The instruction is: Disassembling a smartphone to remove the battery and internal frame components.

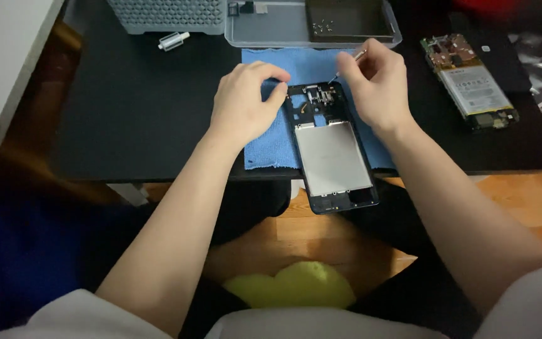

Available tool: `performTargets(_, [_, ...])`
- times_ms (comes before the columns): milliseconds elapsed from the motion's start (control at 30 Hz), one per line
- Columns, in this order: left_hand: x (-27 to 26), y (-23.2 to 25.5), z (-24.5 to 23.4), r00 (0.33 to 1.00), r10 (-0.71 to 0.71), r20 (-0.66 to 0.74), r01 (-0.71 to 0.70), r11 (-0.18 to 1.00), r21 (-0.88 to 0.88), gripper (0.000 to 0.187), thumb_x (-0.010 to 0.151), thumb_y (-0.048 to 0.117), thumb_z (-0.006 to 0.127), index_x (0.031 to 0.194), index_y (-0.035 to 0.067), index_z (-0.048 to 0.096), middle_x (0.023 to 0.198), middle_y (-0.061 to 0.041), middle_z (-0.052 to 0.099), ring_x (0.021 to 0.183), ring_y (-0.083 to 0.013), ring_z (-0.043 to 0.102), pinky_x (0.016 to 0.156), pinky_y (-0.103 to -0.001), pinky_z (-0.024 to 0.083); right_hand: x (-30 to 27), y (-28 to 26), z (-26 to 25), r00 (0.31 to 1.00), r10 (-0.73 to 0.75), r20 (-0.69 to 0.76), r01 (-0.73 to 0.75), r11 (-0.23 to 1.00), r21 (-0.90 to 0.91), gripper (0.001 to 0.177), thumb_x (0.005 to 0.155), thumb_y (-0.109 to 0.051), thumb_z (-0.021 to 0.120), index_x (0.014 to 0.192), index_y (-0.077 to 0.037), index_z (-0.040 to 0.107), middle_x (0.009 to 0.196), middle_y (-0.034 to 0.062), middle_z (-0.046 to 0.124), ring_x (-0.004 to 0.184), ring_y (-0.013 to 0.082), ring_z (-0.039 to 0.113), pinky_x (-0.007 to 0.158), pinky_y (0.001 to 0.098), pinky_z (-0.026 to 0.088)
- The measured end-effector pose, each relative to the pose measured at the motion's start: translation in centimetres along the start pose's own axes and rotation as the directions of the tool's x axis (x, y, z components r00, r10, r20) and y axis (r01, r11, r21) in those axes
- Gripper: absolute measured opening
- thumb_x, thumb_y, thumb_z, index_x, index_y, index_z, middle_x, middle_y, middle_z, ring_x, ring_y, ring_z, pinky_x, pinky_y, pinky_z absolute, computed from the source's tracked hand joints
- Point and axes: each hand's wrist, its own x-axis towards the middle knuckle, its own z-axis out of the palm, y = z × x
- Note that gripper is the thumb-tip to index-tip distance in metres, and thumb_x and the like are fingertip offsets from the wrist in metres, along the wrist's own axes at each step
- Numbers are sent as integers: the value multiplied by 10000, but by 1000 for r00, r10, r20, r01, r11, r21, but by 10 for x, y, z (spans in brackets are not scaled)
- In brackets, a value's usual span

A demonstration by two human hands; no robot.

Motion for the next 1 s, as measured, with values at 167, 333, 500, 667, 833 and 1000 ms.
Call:
performTargets(167, [0,-1,0,1000,14,4,-14,1000,8,222,987,250,583,1101,201,767,1161,18,756,1119,-261,630,964,-513,449,0,5,-1,996,-31,-82,24,996,-83,248,1127,-243,586,921,-104,576,795,6,556,714,109,478,646,317,391])
performTargets(333, [-1,1,-1,1000,15,-5,-15,1000,3,209,978,255,600,1086,196,769,1144,18,762,1099,-265,637,902,-487,481,-1,5,1,996,-38,84,50,988,-147,248,1142,-271,512,1064,-52,598,886,53,694,704,146,560,623,335,422])
performTargets(500, [0,3,-1,999,40,-4,-40,999,19,250,933,351,678,1131,214,745,1175,24,740,1114,-275,628,980,-515,418,1,11,-4,993,12,118,9,984,-181,228,1154,-225,481,988,-78,533,804,40,618,679,163,521,613,361,407])
performTargets(667, [14,20,5,989,86,117,-89,996,18,238,890,376,755,1098,281,688,1270,-9,648,1212,-306,554,960,-527,340,5,8,-16,964,27,264,-6,997,-80,225,1187,-179,489,979,-95,506,782,51,591,658,149,539,619,316,429])
performTargets(833, [28,37,16,959,70,273,-88,995,52,171,888,345,734,1051,296,711,1277,9,616,1238,-281,461,996,-525,249,2,-2,-24,938,147,313,-167,985,37,251,1159,-181,523,920,-108,503,730,55,568,623,128,514,601,272,443])
performTargets(1000, [33,39,16,942,49,332,-81,993,82,130,918,330,720,1026,260,741,1225,-36,650,1152,-327,537,937,-565,349,3,3,-22,939,66,337,-106,989,100,241,1145,-188,569,922,-100,543,746,41,578,627,124,541,587,253,466])
